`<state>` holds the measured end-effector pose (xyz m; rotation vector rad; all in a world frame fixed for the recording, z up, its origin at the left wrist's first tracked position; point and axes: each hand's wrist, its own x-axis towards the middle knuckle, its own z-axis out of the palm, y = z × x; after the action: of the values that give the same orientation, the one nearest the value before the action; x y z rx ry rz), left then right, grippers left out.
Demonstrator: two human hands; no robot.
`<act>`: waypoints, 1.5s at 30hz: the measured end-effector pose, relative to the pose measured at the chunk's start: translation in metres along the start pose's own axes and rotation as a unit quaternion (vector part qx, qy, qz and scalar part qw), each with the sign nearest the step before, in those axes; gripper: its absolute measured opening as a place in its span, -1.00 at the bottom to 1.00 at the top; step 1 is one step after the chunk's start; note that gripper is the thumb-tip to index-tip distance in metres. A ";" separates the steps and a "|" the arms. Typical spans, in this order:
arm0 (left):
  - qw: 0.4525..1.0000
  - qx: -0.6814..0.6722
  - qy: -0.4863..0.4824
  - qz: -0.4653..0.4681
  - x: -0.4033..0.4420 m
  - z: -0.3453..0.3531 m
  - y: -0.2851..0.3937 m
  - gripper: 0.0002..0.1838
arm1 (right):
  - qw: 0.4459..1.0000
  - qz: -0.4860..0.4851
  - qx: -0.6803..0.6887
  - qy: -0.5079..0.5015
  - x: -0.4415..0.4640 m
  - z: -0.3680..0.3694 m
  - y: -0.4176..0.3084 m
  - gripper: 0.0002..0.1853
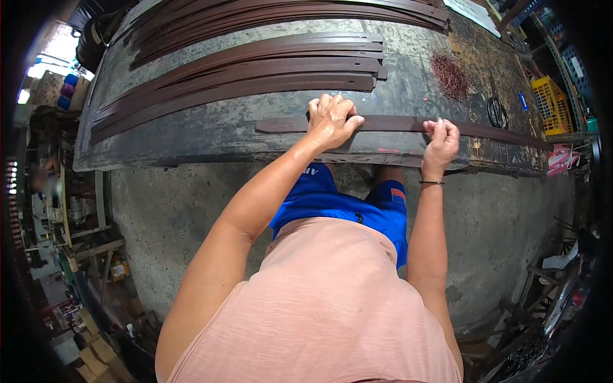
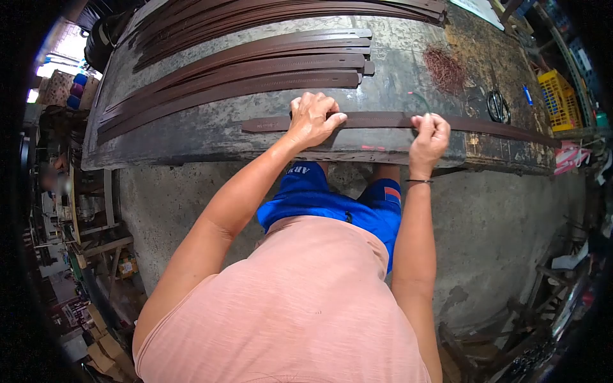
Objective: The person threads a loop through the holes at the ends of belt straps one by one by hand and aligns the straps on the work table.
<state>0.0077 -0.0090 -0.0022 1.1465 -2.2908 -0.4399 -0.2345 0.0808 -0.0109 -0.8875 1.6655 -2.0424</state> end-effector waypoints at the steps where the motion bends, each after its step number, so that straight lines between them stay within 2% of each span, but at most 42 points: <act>1: 0.999 -0.034 -0.017 0.009 0.000 -0.002 -0.006 -0.73 | 1.000 -0.013 0.005 -0.027 -0.008 0.008 -0.004 -0.85; 3: 0.999 -0.031 -0.027 0.024 0.000 -0.004 -0.011 -0.80 | 0.994 -0.044 -0.026 -0.092 -0.026 0.024 -0.018 -0.89; 5: 0.996 -0.089 -0.026 0.012 0.000 -0.006 -0.012 -0.78 | 0.970 -0.129 -0.148 -0.143 -0.037 0.030 -0.013 -0.92; 7: 0.996 -0.082 -0.021 0.012 -0.001 -0.010 -0.008 -0.75 | 0.973 -0.084 -0.140 -0.165 -0.051 0.039 -0.016 -0.94; 8: 0.997 -0.075 -0.015 0.012 -0.001 -0.010 -0.006 -0.71 | 0.954 -0.142 -0.191 -0.181 -0.051 0.039 -0.017 -0.94; 11: 0.997 -0.063 0.041 0.034 -0.002 0.000 -0.010 -0.69 | 0.934 -0.193 -0.231 -0.191 -0.049 0.040 -0.019 -0.93; 33: 0.994 -0.075 0.064 0.038 -0.004 -0.001 -0.007 -0.63 | 0.928 -0.191 -0.243 -0.209 -0.051 0.045 -0.024 -0.91; 36: 0.994 -0.079 0.066 0.040 -0.004 -0.001 -0.008 -0.64 | 0.920 -0.213 -0.252 -0.210 -0.050 0.044 -0.023 -0.91; 45: 0.992 -0.100 0.071 0.039 -0.006 -0.003 -0.008 -0.65 | 0.937 -0.180 -0.227 -0.193 -0.049 0.041 -0.022 -0.92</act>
<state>0.0174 -0.0087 -0.0054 0.9553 -2.1072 -0.5271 -0.1681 0.0867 0.0029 -1.7366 1.8706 -1.5405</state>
